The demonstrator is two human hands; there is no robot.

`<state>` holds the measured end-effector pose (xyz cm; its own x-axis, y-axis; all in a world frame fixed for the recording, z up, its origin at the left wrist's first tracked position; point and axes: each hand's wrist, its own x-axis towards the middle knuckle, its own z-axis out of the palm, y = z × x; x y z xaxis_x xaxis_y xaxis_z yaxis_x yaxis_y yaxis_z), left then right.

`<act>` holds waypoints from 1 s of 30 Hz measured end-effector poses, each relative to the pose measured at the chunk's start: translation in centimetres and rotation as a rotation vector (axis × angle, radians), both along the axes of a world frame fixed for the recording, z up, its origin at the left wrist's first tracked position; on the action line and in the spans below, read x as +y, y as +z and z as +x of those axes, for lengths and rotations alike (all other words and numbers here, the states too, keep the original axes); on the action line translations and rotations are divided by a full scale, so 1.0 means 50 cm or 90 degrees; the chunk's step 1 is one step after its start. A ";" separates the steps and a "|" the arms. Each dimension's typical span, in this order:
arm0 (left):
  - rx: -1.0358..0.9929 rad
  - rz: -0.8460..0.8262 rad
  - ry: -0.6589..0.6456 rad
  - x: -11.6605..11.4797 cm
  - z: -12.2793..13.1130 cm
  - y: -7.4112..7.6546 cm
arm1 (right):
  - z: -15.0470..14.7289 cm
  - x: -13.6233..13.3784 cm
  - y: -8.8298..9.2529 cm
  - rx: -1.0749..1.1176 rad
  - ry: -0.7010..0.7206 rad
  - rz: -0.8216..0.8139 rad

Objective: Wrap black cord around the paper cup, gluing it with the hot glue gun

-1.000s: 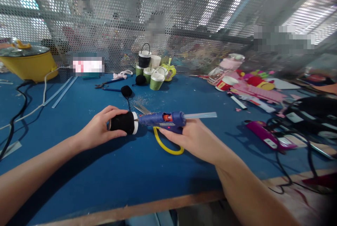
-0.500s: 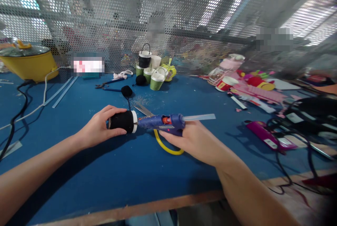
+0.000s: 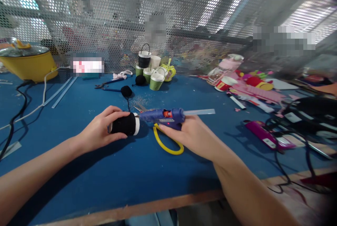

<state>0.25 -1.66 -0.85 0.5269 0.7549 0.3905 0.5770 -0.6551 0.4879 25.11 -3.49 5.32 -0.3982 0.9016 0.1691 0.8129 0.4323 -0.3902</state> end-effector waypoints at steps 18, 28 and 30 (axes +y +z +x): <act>-0.029 -0.024 0.016 0.000 0.001 0.003 | -0.005 0.032 -0.003 0.184 -0.095 -0.158; -0.077 -0.046 0.010 0.002 0.003 0.002 | 0.063 0.160 -0.060 0.171 -0.246 -0.135; -0.055 -0.015 -0.008 -0.002 0.004 0.003 | 0.073 0.184 -0.076 0.125 -0.286 -0.133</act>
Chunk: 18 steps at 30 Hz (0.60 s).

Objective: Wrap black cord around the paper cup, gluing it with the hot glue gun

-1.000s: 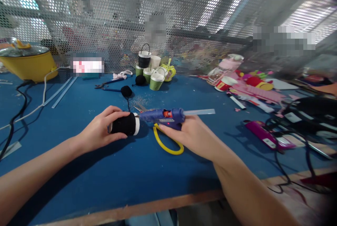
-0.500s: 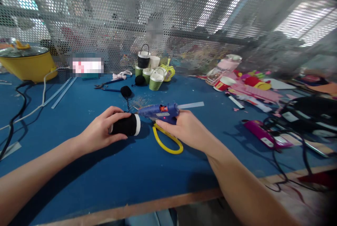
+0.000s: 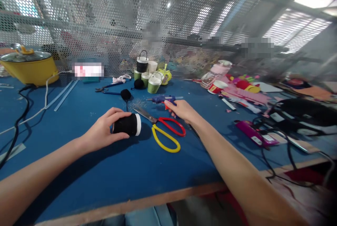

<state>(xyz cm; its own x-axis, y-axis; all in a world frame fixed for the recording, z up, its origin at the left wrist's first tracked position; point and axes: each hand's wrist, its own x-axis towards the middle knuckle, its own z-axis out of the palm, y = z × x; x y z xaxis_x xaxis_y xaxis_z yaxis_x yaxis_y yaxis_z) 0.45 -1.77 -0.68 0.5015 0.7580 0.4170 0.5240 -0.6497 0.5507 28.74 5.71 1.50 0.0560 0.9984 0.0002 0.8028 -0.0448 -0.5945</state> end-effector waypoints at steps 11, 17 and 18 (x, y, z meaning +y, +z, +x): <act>0.079 0.120 -0.062 -0.005 0.005 -0.018 | -0.081 -0.020 0.031 -0.108 0.100 0.045; 0.104 0.171 -0.083 -0.005 0.005 -0.018 | -0.186 -0.080 0.038 0.178 0.390 -0.102; 0.106 0.180 -0.083 -0.006 0.004 -0.016 | -0.194 -0.084 0.035 0.225 0.397 -0.108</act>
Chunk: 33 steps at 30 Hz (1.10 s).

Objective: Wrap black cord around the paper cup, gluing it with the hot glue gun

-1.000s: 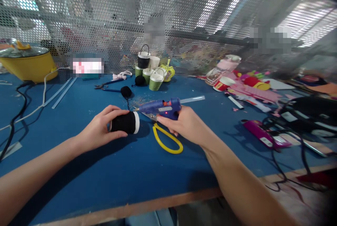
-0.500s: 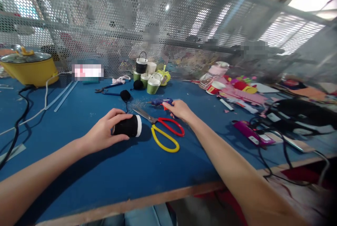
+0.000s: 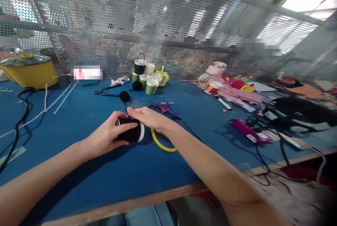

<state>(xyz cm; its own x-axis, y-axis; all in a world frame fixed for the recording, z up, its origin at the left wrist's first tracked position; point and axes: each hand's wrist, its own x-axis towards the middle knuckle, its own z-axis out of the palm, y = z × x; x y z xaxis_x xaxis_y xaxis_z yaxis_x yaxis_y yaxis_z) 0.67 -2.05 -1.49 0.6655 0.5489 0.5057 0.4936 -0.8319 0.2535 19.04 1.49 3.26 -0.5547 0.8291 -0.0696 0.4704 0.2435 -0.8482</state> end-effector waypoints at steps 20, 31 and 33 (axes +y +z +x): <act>-0.099 -0.152 0.028 -0.012 0.005 0.024 | 0.015 -0.007 -0.016 0.404 -0.152 -0.227; -0.122 -0.261 0.051 -0.006 0.002 0.022 | 0.038 0.010 -0.006 0.428 -0.191 -0.081; -0.125 -0.282 0.056 -0.005 0.003 0.021 | 0.041 0.013 -0.006 0.415 -0.191 -0.041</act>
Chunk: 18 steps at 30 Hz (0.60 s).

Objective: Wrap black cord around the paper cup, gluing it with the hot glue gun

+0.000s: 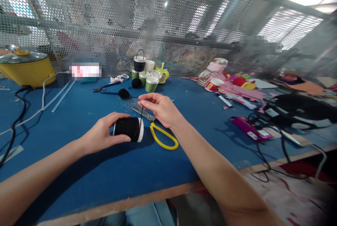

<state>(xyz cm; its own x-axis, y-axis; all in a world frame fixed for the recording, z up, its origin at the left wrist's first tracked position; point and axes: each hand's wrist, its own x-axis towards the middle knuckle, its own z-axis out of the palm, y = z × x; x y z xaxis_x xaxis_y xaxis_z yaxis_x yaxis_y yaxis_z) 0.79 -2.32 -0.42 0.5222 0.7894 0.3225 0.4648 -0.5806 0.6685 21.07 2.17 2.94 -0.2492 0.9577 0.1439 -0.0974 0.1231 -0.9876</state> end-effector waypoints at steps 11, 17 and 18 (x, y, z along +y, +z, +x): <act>0.008 0.046 -0.039 -0.005 0.001 0.003 | -0.004 0.004 -0.009 -0.075 -0.017 -0.021; -0.001 0.074 -0.062 -0.007 0.001 0.009 | -0.007 0.001 -0.015 -0.101 -0.003 -0.039; -0.003 0.078 -0.063 -0.008 0.001 0.010 | -0.008 0.001 -0.016 -0.111 -0.004 -0.039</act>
<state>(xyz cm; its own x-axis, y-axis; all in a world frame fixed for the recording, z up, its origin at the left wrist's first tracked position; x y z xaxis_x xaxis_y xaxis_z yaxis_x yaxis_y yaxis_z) 0.86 -2.72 0.08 0.5938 0.6892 0.4152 0.3986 -0.7003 0.5922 20.69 2.20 2.15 -0.2599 0.9648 0.0397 0.0761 0.0615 -0.9952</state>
